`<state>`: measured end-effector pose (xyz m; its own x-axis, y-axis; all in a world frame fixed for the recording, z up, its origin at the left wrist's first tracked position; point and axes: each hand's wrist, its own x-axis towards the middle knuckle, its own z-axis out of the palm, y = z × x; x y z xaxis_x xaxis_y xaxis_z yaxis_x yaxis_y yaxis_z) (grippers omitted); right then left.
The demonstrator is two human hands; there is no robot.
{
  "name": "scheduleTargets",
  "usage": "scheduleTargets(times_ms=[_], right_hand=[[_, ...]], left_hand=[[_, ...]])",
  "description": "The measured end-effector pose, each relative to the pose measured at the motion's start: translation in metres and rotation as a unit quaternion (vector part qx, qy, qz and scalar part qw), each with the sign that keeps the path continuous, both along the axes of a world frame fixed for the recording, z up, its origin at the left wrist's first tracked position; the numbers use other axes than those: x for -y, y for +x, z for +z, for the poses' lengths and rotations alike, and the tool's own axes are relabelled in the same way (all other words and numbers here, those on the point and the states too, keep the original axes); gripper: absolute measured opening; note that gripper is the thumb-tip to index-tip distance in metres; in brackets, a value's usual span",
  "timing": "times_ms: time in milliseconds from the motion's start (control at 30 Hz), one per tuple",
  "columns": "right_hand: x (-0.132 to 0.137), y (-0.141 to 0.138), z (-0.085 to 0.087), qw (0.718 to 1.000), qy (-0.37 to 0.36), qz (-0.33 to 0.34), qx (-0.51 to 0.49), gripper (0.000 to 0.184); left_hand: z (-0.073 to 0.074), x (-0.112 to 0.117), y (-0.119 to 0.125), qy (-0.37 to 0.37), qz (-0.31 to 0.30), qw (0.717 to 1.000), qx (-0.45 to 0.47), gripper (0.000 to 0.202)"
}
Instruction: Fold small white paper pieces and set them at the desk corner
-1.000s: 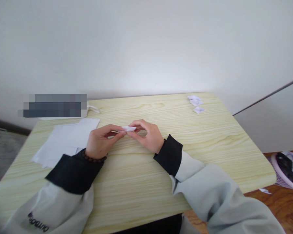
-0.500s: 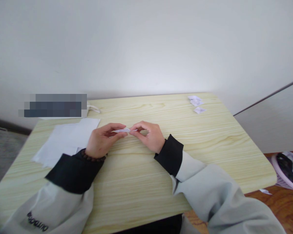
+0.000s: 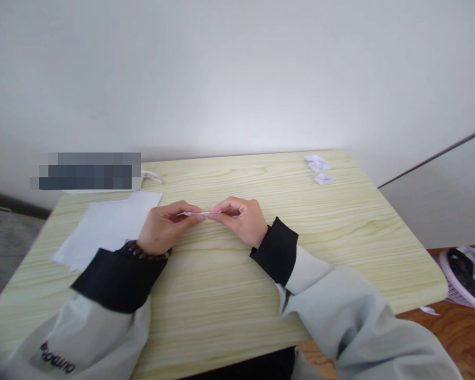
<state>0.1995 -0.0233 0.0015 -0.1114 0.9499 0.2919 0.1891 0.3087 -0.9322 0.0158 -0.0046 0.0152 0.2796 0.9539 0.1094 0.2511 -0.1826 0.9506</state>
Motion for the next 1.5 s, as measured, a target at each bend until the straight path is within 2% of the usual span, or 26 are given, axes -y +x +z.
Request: scheduleTargets(times_ms=[167, 533, 733, 967, 1033, 1167, 1233, 1367, 1500], right_hand=[[-0.001, 0.002, 0.000, 0.999, -0.033, -0.010, -0.029, 0.011], [-0.003, 0.003, -0.004, 0.990, -0.107, 0.012, -0.094, 0.019], [-0.003, 0.002, -0.005, 0.996, -0.068, 0.027, -0.052, 0.016], [0.000, 0.000, -0.001, 0.999, 0.015, 0.014, 0.048, 0.013], [-0.001, 0.000, 0.000, 0.999, 0.008, 0.016, 0.035, 0.014], [-0.003, 0.001, -0.001, 0.998, -0.051, 0.010, -0.027, 0.019], [-0.004, 0.001, -0.001, 0.995, -0.076, 0.009, -0.065, 0.020], [-0.006, 0.002, 0.000, 0.988, -0.105, 0.023, -0.115, 0.019], [-0.004, 0.004, -0.001, 0.990, -0.096, 0.050, -0.086, 0.015]], left_hand=[[-0.001, -0.003, -0.001, -0.051, 0.015, 0.998, 0.026, 0.028], [0.002, -0.001, 0.002, -0.083, 0.021, 0.995, 0.046, 0.036], [-0.006, -0.002, -0.001, -0.043, -0.027, 0.999, 0.002, 0.033], [-0.005, -0.003, -0.004, 0.005, -0.063, 0.998, -0.027, 0.025], [-0.006, -0.004, -0.004, 0.004, -0.055, 0.998, -0.021, 0.025], [-0.010, -0.005, -0.003, -0.005, -0.021, 1.000, 0.014, 0.025], [-0.012, -0.004, -0.003, 0.029, -0.019, 0.999, 0.026, 0.025], [-0.011, -0.004, -0.005, 0.172, -0.066, 0.983, -0.012, 0.020], [-0.008, -0.003, -0.005, 0.269, -0.070, 0.959, -0.048, 0.007]])
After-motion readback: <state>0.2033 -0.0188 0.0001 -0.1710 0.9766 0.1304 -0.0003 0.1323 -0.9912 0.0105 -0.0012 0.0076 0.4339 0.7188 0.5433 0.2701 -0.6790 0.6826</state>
